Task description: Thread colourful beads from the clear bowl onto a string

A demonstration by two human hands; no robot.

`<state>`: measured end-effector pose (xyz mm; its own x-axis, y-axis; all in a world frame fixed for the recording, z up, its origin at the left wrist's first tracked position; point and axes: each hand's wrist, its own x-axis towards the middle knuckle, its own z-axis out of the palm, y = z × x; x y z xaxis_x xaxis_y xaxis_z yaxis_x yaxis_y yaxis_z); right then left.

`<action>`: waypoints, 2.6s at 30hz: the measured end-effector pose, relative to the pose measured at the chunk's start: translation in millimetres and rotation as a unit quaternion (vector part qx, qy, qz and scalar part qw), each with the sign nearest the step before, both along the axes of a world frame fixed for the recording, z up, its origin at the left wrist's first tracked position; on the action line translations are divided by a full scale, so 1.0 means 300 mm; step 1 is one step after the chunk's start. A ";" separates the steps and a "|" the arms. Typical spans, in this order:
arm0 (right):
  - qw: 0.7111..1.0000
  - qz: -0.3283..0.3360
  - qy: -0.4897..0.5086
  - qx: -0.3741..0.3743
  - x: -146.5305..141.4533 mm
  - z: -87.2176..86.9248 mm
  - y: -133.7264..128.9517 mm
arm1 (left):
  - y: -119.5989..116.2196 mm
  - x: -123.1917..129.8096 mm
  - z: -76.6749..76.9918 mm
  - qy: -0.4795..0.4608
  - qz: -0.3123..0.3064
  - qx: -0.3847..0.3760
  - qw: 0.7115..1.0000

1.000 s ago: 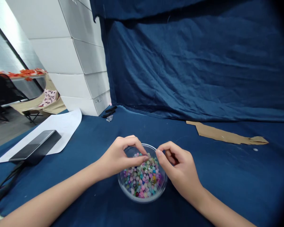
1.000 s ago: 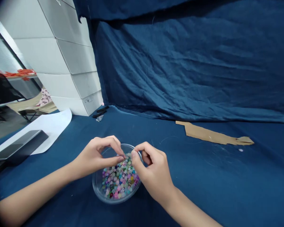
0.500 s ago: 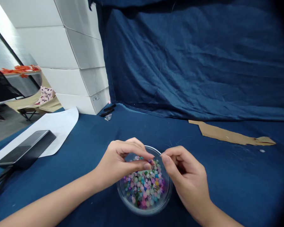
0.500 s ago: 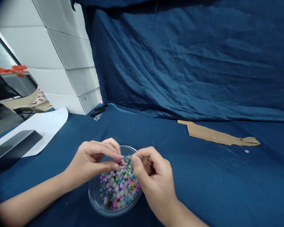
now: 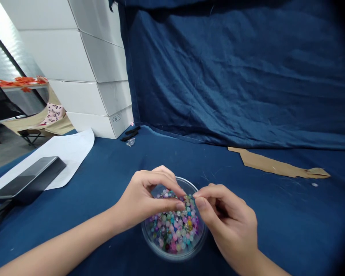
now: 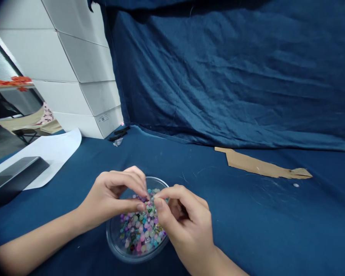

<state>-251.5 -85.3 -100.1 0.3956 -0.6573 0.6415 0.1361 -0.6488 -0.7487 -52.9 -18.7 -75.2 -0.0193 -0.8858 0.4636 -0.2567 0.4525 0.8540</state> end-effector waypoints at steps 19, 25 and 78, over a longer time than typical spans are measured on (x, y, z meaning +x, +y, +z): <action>1.000 0.008 0.014 0.004 0.001 0.001 0.006 | 0.001 -0.007 0.008 -0.010 -0.013 -0.038 0.999; 0.999 0.012 0.035 -0.007 -0.001 -0.007 -0.001 | -0.001 -0.008 0.010 -0.013 -0.013 -0.033 0.999; 0.967 0.027 0.248 -0.057 -0.030 0.004 -0.158 | 0.001 -0.034 0.028 -0.075 0.082 0.100 0.989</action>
